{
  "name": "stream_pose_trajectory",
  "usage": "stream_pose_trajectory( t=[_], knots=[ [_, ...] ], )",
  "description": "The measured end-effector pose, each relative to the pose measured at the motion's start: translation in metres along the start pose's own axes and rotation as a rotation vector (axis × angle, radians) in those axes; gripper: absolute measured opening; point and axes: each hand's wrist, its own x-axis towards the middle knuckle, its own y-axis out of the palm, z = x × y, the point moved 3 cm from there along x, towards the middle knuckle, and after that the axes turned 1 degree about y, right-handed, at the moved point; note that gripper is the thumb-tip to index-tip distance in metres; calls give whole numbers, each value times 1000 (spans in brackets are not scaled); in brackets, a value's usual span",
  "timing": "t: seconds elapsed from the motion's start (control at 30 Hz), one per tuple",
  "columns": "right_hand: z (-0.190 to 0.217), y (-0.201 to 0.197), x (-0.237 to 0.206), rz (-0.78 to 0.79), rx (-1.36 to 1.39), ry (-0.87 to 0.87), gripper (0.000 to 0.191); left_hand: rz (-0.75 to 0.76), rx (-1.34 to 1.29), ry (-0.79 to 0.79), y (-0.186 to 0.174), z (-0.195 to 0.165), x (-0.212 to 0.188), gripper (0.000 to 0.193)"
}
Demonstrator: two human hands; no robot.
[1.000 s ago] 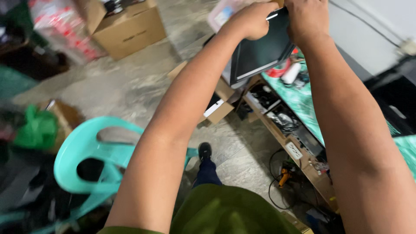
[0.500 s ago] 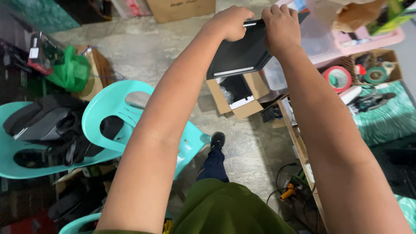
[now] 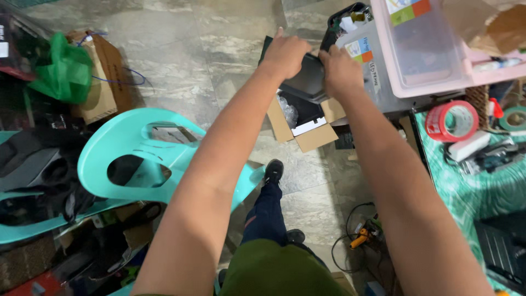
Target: The person unwraps a plastic-wrapped computer case, unscrews the side panel with a screwdriver, and removes the panel. They place the panel into a cardboard box, reposition the case, and work inside the case fitting components and cables by hand.
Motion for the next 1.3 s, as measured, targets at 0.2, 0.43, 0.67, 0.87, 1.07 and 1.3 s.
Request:
stream_pose_trajectory(
  t=[0.2, 0.43, 0.67, 0.87, 1.07, 1.3],
  knots=[
    [-20, 103, 25, 226, 89, 206, 47, -13, 1, -17, 75, 29, 16, 42],
    [-52, 249, 35, 444, 253, 511, 51, 171, -100, -95, 175, 84, 23, 45],
    [-67, 344, 83, 226, 364, 531, 45, 302, -72, -153, 261, 145, 24, 47],
    [-63, 373, 119, 233, 421, 651, 26, 386, -109, -195, 313, 161, 21, 47],
    [-67, 418, 100, 290, 538, 600, 22, 418, -136, -195, 338, 166, 37, 48],
    [-71, 497, 77, 435, 662, 878, 39, 444, -133, -224, 369, 190, 35, 46]
  ],
)
